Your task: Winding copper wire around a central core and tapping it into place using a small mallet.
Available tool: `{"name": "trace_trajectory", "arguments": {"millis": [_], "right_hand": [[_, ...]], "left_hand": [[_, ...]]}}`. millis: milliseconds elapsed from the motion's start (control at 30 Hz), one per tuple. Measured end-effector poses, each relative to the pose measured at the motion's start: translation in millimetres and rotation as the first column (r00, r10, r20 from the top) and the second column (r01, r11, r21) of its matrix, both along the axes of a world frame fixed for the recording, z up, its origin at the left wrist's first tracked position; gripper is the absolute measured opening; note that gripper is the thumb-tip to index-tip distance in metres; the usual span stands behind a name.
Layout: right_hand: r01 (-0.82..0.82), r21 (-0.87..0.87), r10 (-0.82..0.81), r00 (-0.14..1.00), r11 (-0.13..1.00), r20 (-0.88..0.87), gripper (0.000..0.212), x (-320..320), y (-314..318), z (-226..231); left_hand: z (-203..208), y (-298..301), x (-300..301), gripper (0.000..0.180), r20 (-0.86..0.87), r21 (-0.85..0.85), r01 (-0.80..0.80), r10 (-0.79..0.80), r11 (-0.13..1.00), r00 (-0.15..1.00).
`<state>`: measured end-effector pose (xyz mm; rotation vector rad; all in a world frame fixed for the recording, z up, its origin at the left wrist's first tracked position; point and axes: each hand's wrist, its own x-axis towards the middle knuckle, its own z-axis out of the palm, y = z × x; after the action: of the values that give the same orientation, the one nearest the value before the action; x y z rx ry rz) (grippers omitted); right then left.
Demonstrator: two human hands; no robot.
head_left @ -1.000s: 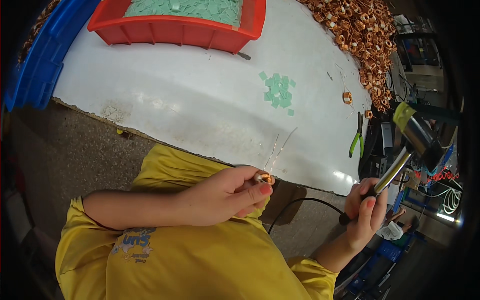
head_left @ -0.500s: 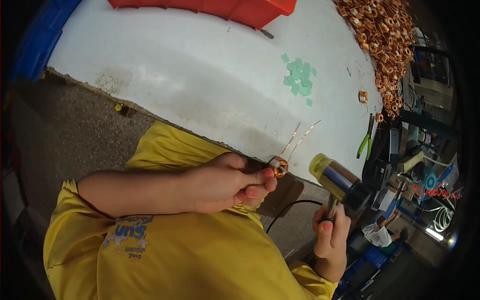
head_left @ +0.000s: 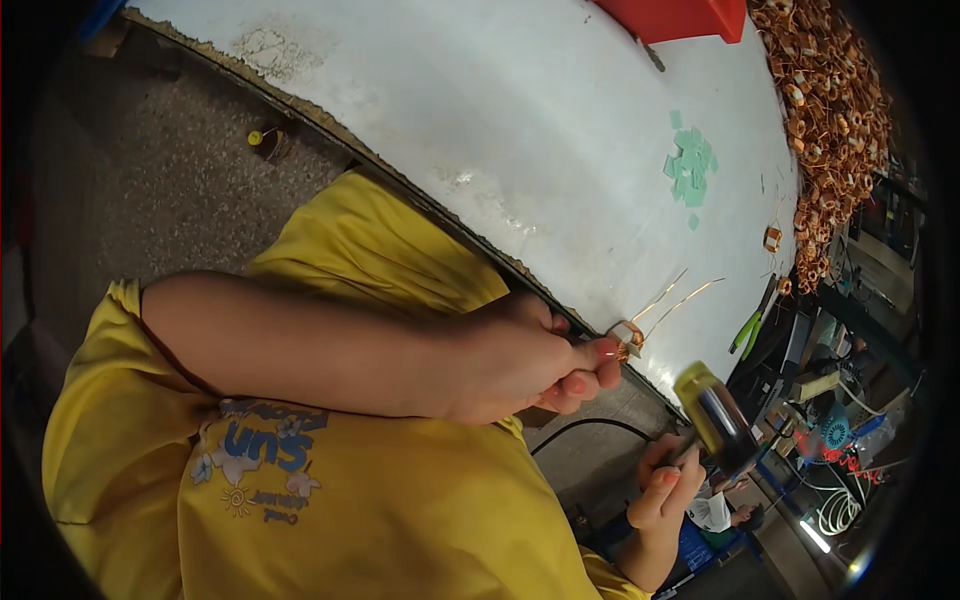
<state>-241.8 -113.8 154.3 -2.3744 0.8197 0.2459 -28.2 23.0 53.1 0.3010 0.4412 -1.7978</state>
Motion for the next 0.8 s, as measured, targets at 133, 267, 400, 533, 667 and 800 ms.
{"name": "trace_trajectory", "arguments": {"millis": [133, 267, 400, 533, 667, 800], "right_hand": [[-0.083, -0.071, 0.09, 0.99, 0.994, 0.11, 0.045, -14, -3, -10], [0.031, -0.119, -0.04, 0.997, 0.992, -0.074, 0.046, 9, 13, -16], [0.042, -0.152, -0.039, 0.999, 0.987, 0.02, 0.045, 7, 17, -8], [0.053, -0.137, -0.038, 0.993, 0.989, 0.111, 0.045, 1, 14, -8], [0.033, -0.161, -0.016, 0.994, 0.986, 0.107, 0.044, -1, 11, -14], [-0.065, -0.298, 0.037, 0.994, 0.952, -0.1, 0.044, 3, 11, -19]], "left_hand": [[-1, 2, -4, 0.01, 0.018, 0.036, -0.024, 0.024, 0.999, 1.0], [-7, -1, -10, 0.01, 0.02, -0.009, -0.03, 0.031, 0.999, 0.999], [-4, -1, -6, 0.011, 0.059, -0.023, -0.008, 0.009, 1.0, 0.998], [-4, 0, -8, 0.011, 0.063, -0.033, -0.022, 0.024, 0.999, 0.998], [-4, 0, -8, 0.011, 0.055, -0.028, -0.04, 0.041, 0.999, 0.998], [-2, -2, -6, 0.012, 0.051, 0.005, -0.03, 0.03, 1.0, 0.998]]}}
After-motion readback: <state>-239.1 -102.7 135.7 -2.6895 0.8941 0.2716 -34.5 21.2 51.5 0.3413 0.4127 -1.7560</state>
